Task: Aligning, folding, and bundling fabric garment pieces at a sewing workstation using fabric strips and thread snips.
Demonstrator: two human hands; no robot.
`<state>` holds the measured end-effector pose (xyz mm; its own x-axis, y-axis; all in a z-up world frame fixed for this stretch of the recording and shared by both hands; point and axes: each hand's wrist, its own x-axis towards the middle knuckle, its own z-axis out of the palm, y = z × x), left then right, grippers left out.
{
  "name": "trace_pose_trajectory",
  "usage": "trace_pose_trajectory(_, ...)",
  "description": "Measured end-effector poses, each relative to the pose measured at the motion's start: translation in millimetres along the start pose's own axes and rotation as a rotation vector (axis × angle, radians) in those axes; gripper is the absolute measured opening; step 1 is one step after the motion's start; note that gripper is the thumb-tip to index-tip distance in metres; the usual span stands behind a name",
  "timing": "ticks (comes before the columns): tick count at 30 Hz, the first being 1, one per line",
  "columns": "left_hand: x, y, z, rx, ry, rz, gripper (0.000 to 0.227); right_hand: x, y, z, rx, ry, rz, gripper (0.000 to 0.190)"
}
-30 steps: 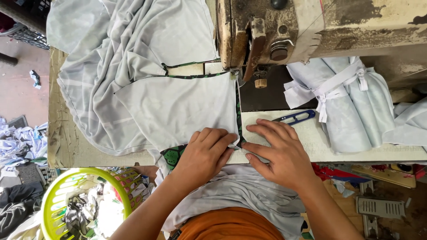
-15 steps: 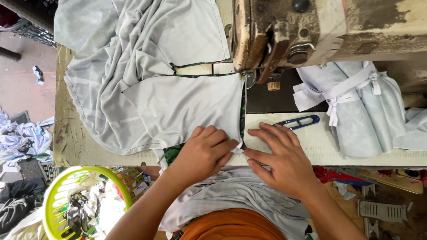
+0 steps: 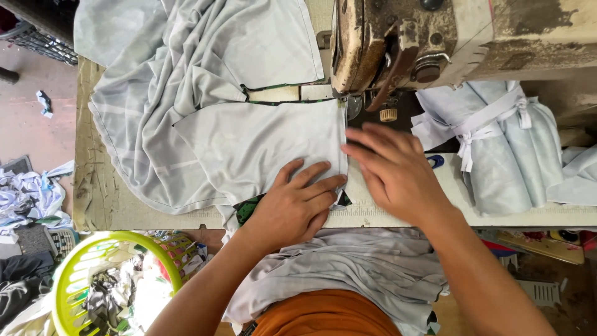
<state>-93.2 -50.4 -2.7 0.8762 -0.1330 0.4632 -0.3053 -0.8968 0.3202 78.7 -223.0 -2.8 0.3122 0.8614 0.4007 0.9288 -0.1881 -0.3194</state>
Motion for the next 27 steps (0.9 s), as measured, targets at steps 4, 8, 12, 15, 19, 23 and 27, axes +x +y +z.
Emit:
trace_pose_trajectory(4,-2,0,-4,-0.021,0.004,-0.022,0.01,23,15,11,-0.143,-0.01,-0.051,0.035)
trace_pose_trajectory(8,-6,-3,0,-0.041,0.045,-0.049,0.008,21,17,17,-0.208,-0.011,-0.028,0.035)
trace_pose_trajectory(12,-4,-3,0,-0.069,0.075,-0.063,0.01,18,20,20,-0.226,0.015,-0.025,0.033)
trace_pose_trajectory(15,-4,-5,2,-0.12,0.104,-0.081,0.008,8,20,12,-0.195,0.067,-0.011,0.031)
trace_pose_trajectory(19,-13,-5,7,-0.13,0.127,-0.067,0.002,-24,6,-4,-0.099,0.05,-0.017,0.028)
trace_pose_trajectory(23,-2,-4,0,-0.115,0.132,-0.014,0.005,-40,-22,-14,0.061,-0.023,-0.032,0.034)
trace_pose_trajectory(27,-6,-4,1,-0.099,0.128,0.026,0.01,-50,-28,-9,0.072,-0.053,-0.038,0.033)
